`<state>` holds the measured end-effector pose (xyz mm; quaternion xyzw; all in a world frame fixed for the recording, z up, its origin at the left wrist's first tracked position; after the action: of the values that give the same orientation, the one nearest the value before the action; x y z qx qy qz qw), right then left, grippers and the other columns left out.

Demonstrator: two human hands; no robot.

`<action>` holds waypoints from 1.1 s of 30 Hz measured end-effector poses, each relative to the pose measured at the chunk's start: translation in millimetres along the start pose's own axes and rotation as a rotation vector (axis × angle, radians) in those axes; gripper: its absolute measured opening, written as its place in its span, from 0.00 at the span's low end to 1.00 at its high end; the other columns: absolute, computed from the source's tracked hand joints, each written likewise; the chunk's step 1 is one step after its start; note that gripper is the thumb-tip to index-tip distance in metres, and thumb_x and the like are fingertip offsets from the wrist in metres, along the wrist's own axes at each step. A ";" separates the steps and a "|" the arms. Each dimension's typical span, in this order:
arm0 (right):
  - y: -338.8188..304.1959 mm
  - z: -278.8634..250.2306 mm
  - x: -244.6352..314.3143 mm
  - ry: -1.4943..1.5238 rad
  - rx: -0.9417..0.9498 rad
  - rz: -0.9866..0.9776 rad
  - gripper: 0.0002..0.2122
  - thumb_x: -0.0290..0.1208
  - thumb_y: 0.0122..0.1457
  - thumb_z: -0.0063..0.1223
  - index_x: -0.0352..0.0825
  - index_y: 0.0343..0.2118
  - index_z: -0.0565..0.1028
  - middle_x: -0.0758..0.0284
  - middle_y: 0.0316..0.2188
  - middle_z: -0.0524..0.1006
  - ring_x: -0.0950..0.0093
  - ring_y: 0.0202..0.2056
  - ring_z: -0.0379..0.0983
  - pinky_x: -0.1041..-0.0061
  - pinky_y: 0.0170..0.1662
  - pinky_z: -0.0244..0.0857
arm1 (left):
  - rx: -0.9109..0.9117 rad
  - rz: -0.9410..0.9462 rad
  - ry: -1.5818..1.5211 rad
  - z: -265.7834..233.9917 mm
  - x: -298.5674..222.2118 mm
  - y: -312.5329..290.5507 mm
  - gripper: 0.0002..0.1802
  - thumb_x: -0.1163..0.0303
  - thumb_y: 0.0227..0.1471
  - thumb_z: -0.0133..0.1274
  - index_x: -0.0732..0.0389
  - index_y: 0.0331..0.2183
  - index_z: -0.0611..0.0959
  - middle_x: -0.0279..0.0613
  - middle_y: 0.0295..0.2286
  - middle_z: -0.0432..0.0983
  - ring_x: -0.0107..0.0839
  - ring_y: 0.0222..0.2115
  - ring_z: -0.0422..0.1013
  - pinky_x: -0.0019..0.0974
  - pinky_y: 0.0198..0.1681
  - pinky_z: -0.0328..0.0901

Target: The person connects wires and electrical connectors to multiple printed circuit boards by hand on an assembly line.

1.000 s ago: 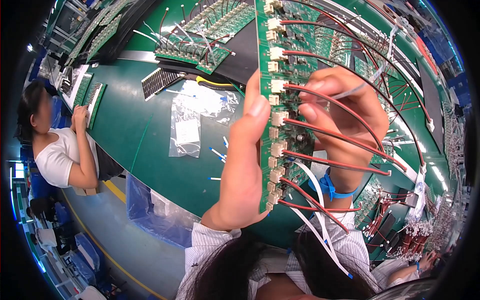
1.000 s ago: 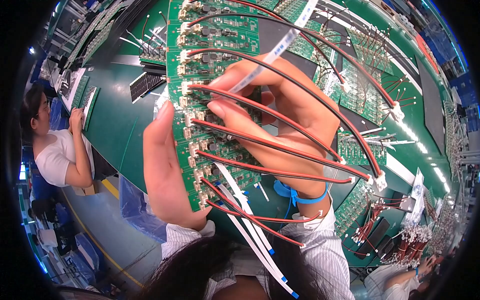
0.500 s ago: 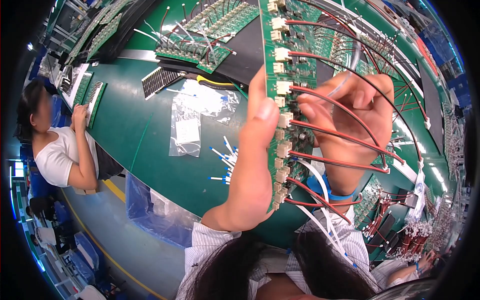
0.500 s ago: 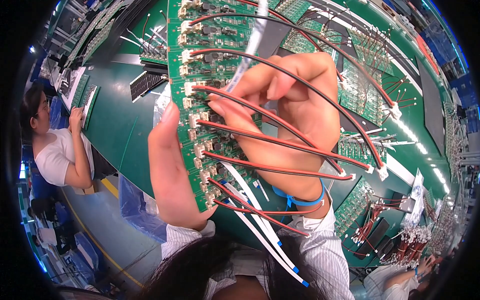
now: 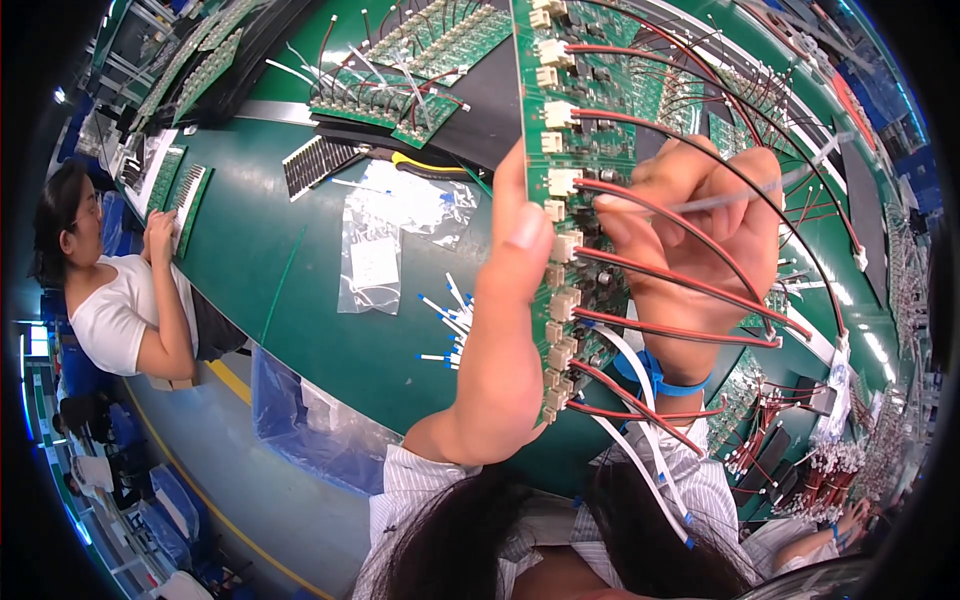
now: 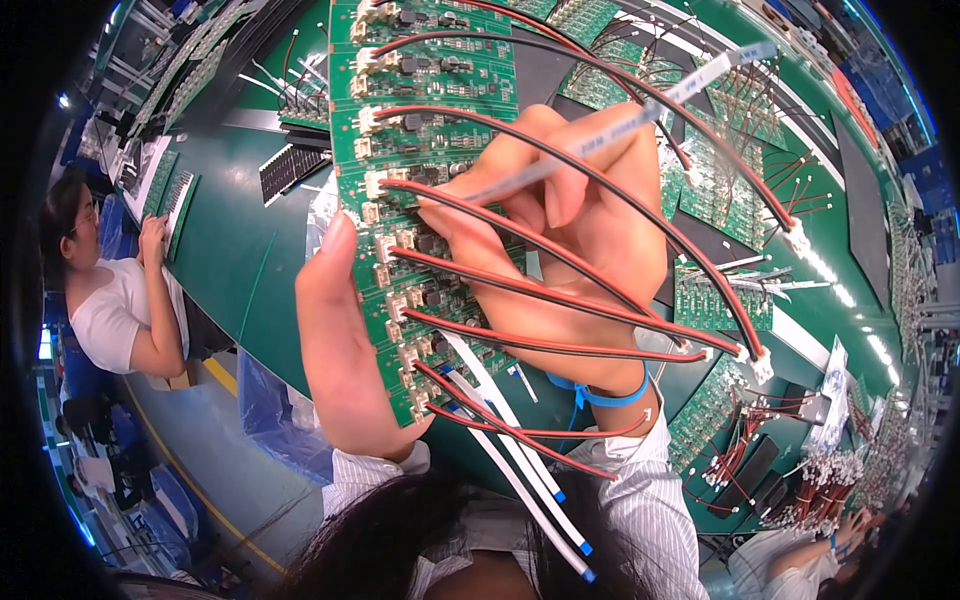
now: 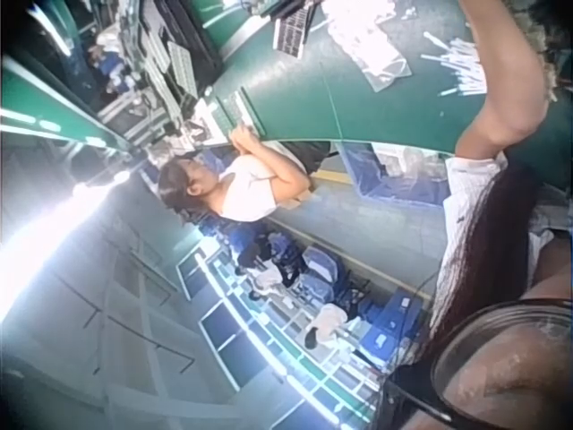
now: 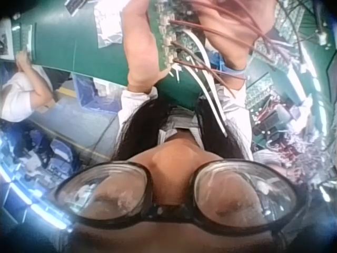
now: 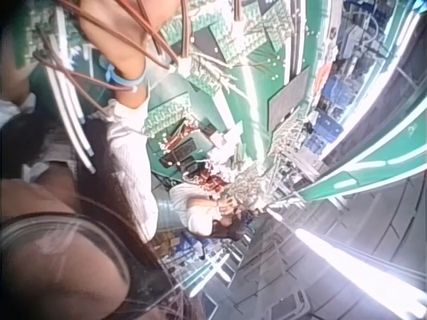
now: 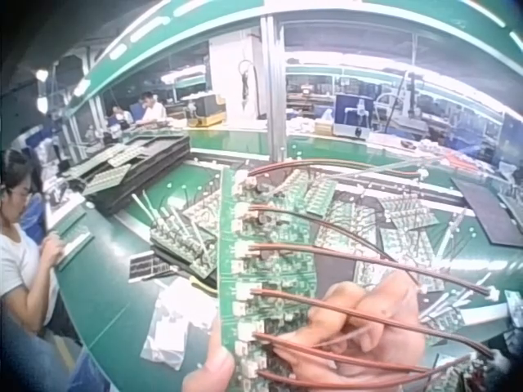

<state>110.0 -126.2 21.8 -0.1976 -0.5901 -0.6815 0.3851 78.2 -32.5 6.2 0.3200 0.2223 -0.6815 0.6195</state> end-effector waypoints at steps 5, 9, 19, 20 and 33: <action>1.4 0.6 0.3 0.024 -0.031 0.087 0.21 0.08 0.41 0.54 0.40 0.27 0.55 0.66 0.22 0.67 0.82 0.22 0.60 0.83 0.27 0.56 | 0.021 0.047 0.001 8.2 -5.4 1.2 0.27 0.57 0.55 0.31 0.62 0.52 0.52 0.43 0.43 0.61 0.28 0.43 0.60 0.33 0.49 0.53; 1.5 2.0 -0.1 0.106 -0.049 0.107 0.21 0.08 0.41 0.54 0.40 0.27 0.55 0.67 0.22 0.67 0.80 0.22 0.61 0.81 0.27 0.58 | -0.079 -0.021 0.068 5.7 -4.4 4.6 0.27 0.56 0.55 0.31 0.62 0.52 0.53 0.42 0.43 0.60 0.28 0.45 0.59 0.34 0.50 0.52; 1.7 -1.3 -0.7 -0.042 0.019 0.028 0.22 0.10 0.39 0.58 0.38 0.27 0.55 0.66 0.23 0.68 0.79 0.26 0.67 0.83 0.29 0.64 | -0.033 0.065 0.118 6.9 -2.9 2.4 0.28 0.56 0.54 0.32 0.62 0.52 0.53 0.41 0.43 0.60 0.28 0.44 0.59 0.34 0.50 0.52; 1.1 -0.8 -1.7 0.008 0.013 0.012 0.21 0.10 0.39 0.58 0.37 0.27 0.56 0.66 0.23 0.68 0.79 0.26 0.67 0.83 0.29 0.63 | -0.040 0.071 0.123 5.9 -3.5 1.8 0.28 0.56 0.54 0.32 0.62 0.52 0.53 0.41 0.42 0.60 0.28 0.44 0.59 0.33 0.50 0.52; 0.4 -2.4 -1.8 0.014 -0.003 0.052 0.18 0.10 0.41 0.55 0.34 0.32 0.61 0.67 0.24 0.67 0.80 0.26 0.66 0.85 0.29 0.62 | 0.058 0.075 0.029 5.7 4.5 11.9 0.28 0.57 0.54 0.31 0.62 0.52 0.53 0.40 0.39 0.62 0.27 0.41 0.60 0.33 0.48 0.53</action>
<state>111.8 -127.9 20.2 -0.2088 -0.5810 -0.6735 0.4063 88.9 -41.2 8.0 0.3558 0.1995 -0.6592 0.6317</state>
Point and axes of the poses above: each hand's wrist, its own y-axis towards the middle knuckle, its own z-axis out of the palm, x = y × z, the point moved 6 cm from there along y, towards the middle knuckle
